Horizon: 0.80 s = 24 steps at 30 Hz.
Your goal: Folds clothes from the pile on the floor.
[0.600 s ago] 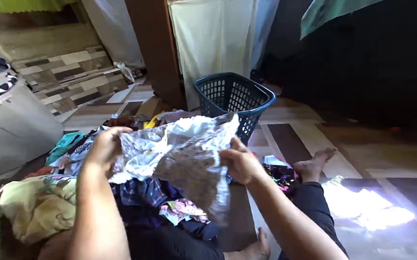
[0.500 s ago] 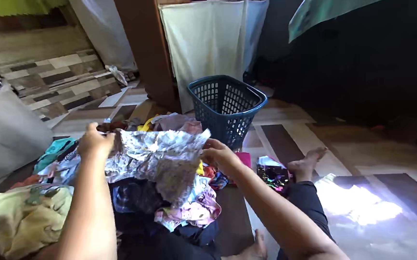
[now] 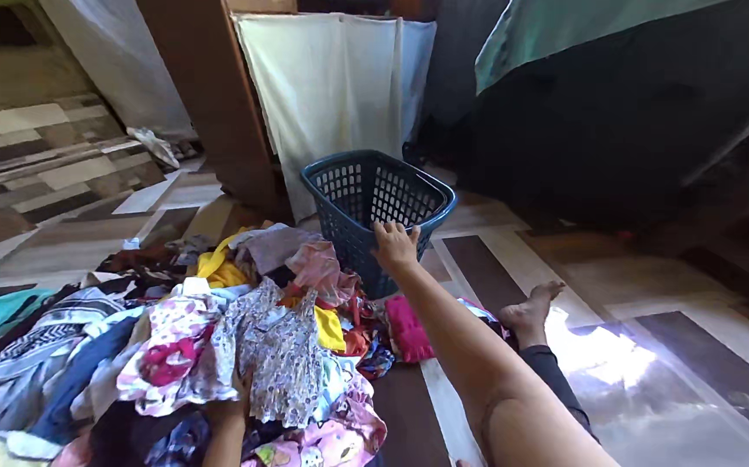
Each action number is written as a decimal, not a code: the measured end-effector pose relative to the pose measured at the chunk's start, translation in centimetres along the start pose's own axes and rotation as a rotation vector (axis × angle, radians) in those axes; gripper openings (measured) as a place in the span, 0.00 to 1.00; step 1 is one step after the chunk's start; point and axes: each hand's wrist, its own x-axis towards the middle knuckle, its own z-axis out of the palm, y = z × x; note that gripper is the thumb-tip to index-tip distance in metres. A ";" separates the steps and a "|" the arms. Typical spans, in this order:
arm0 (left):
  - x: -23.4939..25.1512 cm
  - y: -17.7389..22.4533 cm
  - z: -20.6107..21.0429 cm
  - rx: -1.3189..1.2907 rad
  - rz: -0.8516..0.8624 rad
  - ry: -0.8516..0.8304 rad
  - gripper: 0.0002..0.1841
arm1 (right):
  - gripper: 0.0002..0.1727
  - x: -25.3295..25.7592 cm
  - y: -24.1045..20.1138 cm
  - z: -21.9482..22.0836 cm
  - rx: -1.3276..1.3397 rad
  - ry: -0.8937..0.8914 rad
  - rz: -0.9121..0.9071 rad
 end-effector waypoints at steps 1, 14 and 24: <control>-0.2 0.3 -0.5 -0.006 -0.093 -0.083 0.31 | 0.24 0.4 0.4 -0.1 -0.023 0.006 -0.004; -1.0 -0.8 -0.4 0.276 -0.051 -0.217 0.33 | 0.13 -3.8 7.4 -1.8 -0.096 0.131 -0.023; -1.8 0.1 -1.3 0.353 -0.036 -0.284 0.31 | 0.15 -8.7 16.1 -6.2 -0.179 0.009 0.214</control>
